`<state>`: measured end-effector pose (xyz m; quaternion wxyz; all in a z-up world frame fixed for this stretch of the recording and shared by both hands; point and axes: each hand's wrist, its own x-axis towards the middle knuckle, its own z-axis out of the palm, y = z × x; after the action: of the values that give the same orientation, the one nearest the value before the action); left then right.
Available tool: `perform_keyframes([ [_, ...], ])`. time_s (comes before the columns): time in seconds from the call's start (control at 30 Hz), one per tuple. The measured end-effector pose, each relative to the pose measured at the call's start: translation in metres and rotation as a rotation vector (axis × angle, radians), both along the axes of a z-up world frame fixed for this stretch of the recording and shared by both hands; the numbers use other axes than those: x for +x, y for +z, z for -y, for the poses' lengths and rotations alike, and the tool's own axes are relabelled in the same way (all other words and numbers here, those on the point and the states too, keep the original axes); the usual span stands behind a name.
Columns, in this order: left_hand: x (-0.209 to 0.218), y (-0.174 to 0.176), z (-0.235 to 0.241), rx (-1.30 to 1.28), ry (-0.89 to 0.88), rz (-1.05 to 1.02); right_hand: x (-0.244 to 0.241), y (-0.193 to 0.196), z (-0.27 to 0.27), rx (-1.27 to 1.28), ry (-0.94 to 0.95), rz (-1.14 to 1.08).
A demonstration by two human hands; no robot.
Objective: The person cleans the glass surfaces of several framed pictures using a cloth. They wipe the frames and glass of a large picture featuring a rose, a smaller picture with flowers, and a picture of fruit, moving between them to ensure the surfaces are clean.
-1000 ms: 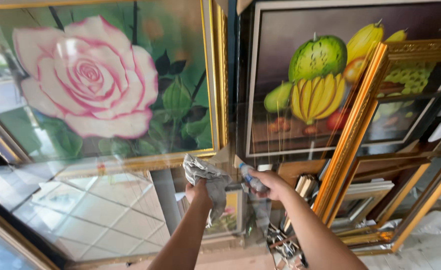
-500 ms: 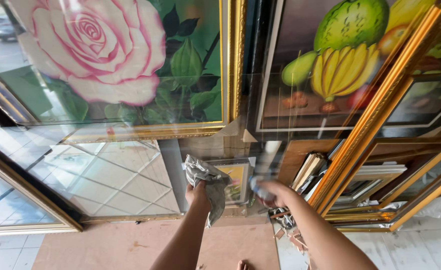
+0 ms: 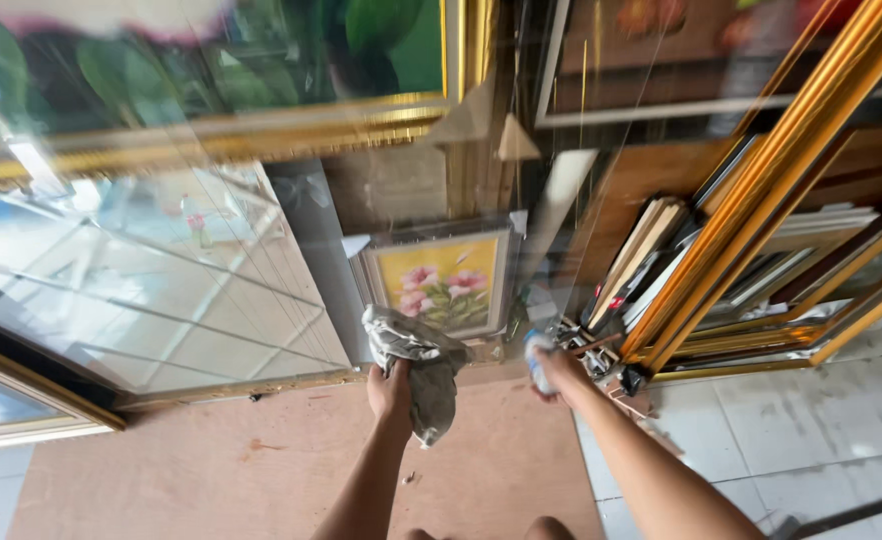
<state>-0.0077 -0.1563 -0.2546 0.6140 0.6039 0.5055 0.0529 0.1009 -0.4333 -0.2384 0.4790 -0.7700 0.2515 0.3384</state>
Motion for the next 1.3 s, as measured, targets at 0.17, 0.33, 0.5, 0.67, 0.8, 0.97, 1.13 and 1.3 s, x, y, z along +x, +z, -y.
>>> perform_keyframes([
  [0.17, -0.023, -0.131, 0.005, 0.002, 0.051, -0.045, -0.026, -0.145, 0.003, -0.141, 0.179, 0.071],
  [0.33, -0.010, -0.250, 0.005, 0.040, 0.137, -0.002, -0.013, -0.220, -0.010, -0.507, 0.343, 0.349],
  [0.5, 0.009, -0.312, -0.007, 0.091, 0.206, 0.147, 0.010, -0.224, -0.051, -0.173, 0.250, 0.571],
  [0.67, -0.048, -0.323, -0.021, -0.114, 0.291, 0.461, -0.019, -0.193, -0.104, 0.038, 0.456, 0.530],
  [0.8, -0.089, -0.328, -0.049, -0.125, 0.406, 0.469, -0.027, -0.177, -0.152, 0.177, 0.720, 0.378],
  [0.97, -0.104, -0.336, -0.055, 0.114, 0.135, 0.098, -0.064, -0.233, -0.163, 0.139, 0.481, 0.330],
  [1.13, -0.095, -0.357, -0.044, 0.179, -0.689, -0.261, -0.086, -0.293, -0.127, -0.143, 0.553, 0.353],
  [1.3, -0.065, -0.361, -0.006, 0.505, -0.627, -0.083, -0.088, -0.323, -0.074, 0.155, 0.246, 0.131],
])
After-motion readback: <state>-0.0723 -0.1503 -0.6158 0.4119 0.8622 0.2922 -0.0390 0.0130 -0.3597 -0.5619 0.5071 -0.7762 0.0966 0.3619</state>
